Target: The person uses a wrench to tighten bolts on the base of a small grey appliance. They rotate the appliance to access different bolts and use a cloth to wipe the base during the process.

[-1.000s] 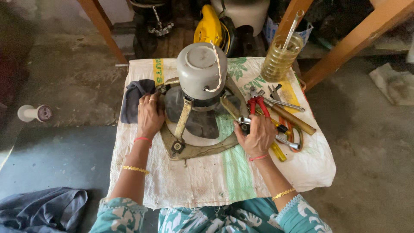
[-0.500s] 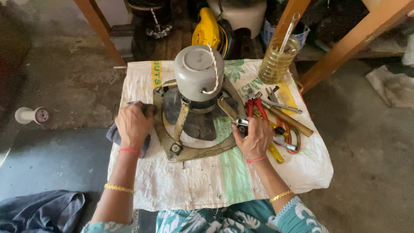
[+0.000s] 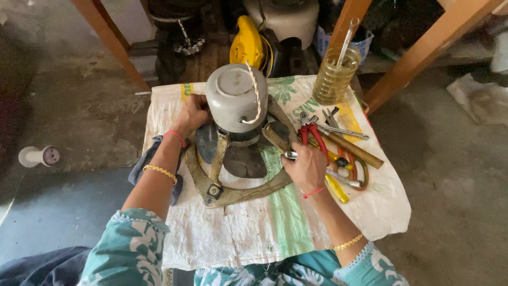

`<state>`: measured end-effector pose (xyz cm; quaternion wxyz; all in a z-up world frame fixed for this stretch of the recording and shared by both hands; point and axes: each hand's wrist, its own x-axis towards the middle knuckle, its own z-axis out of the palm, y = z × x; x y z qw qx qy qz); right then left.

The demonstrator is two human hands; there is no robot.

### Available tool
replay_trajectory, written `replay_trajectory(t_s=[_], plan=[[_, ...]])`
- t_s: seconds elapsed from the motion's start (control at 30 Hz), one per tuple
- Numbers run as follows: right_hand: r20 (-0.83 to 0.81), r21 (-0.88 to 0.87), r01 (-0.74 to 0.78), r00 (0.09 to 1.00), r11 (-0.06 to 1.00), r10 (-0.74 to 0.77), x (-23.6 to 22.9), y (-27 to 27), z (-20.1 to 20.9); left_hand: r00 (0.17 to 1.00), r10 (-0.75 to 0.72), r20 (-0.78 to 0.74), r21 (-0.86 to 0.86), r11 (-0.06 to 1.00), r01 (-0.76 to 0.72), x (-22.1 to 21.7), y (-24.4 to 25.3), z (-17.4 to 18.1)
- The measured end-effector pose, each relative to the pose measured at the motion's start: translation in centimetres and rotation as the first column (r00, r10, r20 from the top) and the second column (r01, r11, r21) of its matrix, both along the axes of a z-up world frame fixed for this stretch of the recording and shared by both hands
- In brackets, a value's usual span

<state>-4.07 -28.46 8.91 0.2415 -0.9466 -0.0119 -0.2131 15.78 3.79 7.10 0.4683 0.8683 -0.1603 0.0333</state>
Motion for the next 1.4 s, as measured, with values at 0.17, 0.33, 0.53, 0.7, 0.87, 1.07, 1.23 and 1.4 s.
replay_trajectory(t_s=[0.17, 0.33, 0.53, 0.7, 0.87, 1.07, 1.23, 1.4], plan=[[-0.046, 0.024, -0.060, 0.997, 0.998, 0.061, 0.6, -0.4, 0.5, 1.000, -0.003, -0.023, -0.212, 0.977, -0.002, 0.4, -0.8, -0.3], [-0.094, 0.025, -0.064, 0.993, 0.998, 0.067, 0.0, -0.5, 0.8, 0.983, 0.121, -0.140, -0.198, 0.969, -0.148, -2.9, -0.2, 0.2], [-0.073, 0.054, -0.123, 0.989, 0.991, 0.127, -0.7, -0.4, 2.9, 0.974, 0.070, -0.216, -0.397, 0.905, -0.153, -7.4, 0.1, 2.1], [-0.036, 0.005, -0.128, 0.991, 0.992, 0.128, 1.6, -0.5, 4.5, 0.964, 0.165, -0.210, -0.402, 0.884, -0.239, -10.0, 1.5, 4.8], [0.103, 0.015, -0.220, 0.971, 0.975, 0.217, 7.3, -1.0, 5.4, 0.926, 0.343, -0.159, -0.312, 0.872, -0.377, -11.3, 0.4, 4.9], [0.001, -0.087, -0.221, 0.975, 0.971, 0.222, 13.4, -1.5, 2.7, 0.834, 0.512, -0.204, -0.357, 0.755, -0.551, -12.5, -3.4, 2.7], [-0.091, -0.090, -0.241, 0.968, 0.966, 0.233, 14.7, -1.7, 1.8, 0.864, 0.459, -0.208, -0.305, 0.809, -0.503, -14.5, -3.6, 4.1], [-0.100, -0.027, -0.245, 0.965, 0.969, 0.241, 11.8, -1.6, 4.7, 0.889, 0.380, -0.255, -0.371, 0.811, -0.453, -15.2, -3.2, 4.7]])
